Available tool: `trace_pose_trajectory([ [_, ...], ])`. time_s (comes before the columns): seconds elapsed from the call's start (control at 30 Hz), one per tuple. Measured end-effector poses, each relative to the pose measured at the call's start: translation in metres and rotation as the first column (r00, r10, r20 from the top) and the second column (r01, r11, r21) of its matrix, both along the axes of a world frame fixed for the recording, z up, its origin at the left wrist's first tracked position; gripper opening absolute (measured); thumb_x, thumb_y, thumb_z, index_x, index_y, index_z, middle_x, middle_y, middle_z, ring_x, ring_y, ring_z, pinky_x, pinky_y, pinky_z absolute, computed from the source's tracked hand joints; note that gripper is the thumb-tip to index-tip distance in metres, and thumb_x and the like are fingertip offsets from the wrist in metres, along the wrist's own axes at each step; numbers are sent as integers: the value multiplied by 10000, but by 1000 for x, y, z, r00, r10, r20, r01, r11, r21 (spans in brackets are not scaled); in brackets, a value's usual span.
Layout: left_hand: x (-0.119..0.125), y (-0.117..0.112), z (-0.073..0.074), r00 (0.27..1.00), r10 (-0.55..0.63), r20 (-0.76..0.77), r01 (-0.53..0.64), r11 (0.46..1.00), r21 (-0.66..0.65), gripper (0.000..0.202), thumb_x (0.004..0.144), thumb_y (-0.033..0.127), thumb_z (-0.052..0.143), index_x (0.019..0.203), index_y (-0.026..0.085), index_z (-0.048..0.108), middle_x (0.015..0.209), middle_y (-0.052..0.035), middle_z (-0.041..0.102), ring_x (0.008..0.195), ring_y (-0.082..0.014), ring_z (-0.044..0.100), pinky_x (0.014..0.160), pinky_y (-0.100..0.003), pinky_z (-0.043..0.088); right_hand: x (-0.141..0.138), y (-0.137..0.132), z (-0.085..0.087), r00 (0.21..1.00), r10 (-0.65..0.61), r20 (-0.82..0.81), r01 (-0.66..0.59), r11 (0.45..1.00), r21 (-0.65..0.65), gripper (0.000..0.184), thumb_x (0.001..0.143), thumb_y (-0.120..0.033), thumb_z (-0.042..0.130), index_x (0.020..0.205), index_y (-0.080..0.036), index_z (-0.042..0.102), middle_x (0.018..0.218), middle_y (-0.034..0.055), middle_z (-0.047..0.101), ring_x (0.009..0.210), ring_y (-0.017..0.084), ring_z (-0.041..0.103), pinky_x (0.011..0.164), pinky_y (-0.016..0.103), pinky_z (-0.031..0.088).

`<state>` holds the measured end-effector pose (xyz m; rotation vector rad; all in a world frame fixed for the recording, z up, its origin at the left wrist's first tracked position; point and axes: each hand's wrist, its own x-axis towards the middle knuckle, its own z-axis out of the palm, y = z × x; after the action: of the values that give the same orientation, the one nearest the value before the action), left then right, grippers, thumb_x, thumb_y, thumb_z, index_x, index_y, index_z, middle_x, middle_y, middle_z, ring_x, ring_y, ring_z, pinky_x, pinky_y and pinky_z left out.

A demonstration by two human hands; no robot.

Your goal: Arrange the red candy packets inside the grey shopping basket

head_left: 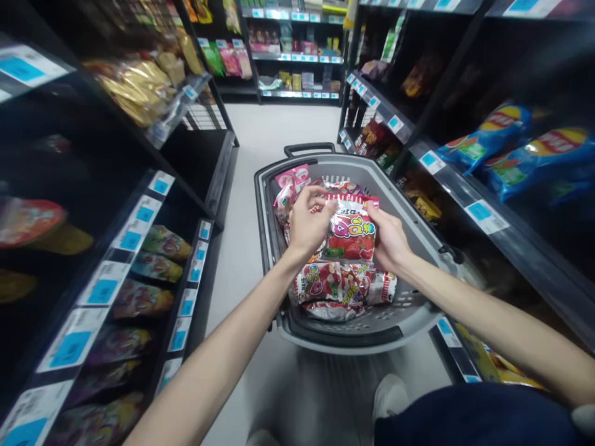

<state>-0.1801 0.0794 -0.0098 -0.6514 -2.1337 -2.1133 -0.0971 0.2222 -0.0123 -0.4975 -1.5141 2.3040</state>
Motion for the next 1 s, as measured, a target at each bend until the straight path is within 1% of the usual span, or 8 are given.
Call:
trace_pose_trajectory([
  [0.2, 6, -1, 6, 1000, 9, 23, -9, 1000, -10, 196, 862, 242, 684, 1021, 216, 572, 801, 5, 660, 615, -103, 584, 591, -244, 485, 4, -3, 4, 1000, 4, 9, -4, 1000, -4, 360, 701, -509, 876, 851, -219, 724, 885, 42, 740, 921, 258, 682, 788, 422, 599],
  [0.37, 6, -2, 9, 987, 84, -138, -90, 995, -38, 217, 847, 241, 696, 985, 214, 531, 1037, -40, 618, 719, -103, 600, 608, -233, 490, 1, 1, 0, 995, -97, 30, 98, 995, -22, 326, 746, -465, 859, 898, -207, 731, 953, 42, 739, 863, 223, 677, 736, 369, 609],
  [0.5, 8, 1, -2, 964, -125, -233, 73, 973, -219, 347, 860, 400, 705, 1117, 204, 578, 1206, -108, 547, 1060, -218, 599, 875, -360, 554, -6, 12, -3, 979, -168, 117, 179, 980, -86, 289, 805, -459, 814, 886, -202, 709, 956, 46, 737, 775, 200, 658, 655, 336, 607],
  [0.63, 9, 5, -18, 917, -316, -242, 223, 911, -346, 818, 703, 519, 835, 1378, 210, 490, 1422, -174, 439, 1348, -353, 438, 1136, -519, 406, -7, 15, 3, 998, 52, 39, -45, 986, -160, 317, 832, -514, 771, 914, -216, 696, 946, 48, 735, 808, 199, 668, 631, 292, 593],
  [0.7, 8, 5, -20, 924, -326, -198, 264, 922, -281, 842, 702, 486, 842, 1406, 205, 475, 1458, -176, 435, 1369, -348, 432, 1158, -503, 394, -3, 11, 9, 979, 202, -11, -201, 965, -170, 367, 854, -557, 729, 985, -216, 701, 986, 56, 737, 872, 207, 681, 657, 290, 599],
  [0.8, 7, 5, -14, 938, -347, -22, 346, 937, -48, 525, 859, 424, 712, 1296, 173, 563, 1331, -153, 593, 1248, -286, 569, 1099, -455, 469, 2, 6, 14, 964, 265, -32, -267, 951, -159, 378, 886, -547, 687, 1032, -199, 699, 1032, 69, 739, 889, 211, 689, 673, 300, 603],
  [0.87, 9, 5, -7, 903, -405, 141, 394, 914, 99, 379, 949, 461, 597, 1162, 150, 637, 1162, -137, 691, 1109, -268, 652, 1003, -446, 539, 2, 6, 12, 986, 163, 24, -158, 977, -142, 305, 874, -483, 720, 929, -184, 695, 880, 48, 736, 702, 161, 658, 570, 243, 559],
  [1.0, 14, 6, 3, 805, -452, 385, 367, 889, 276, 547, 974, 636, 476, 1054, 136, 683, 939, -135, 740, 991, -285, 698, 885, -453, 591, -3, 19, 2, 981, -70, 182, 89, 991, -98, 304, 806, -372, 797, 699, -175, 592, 520, -58, 520, 415, 61, 388, 371, 176, 320],
])
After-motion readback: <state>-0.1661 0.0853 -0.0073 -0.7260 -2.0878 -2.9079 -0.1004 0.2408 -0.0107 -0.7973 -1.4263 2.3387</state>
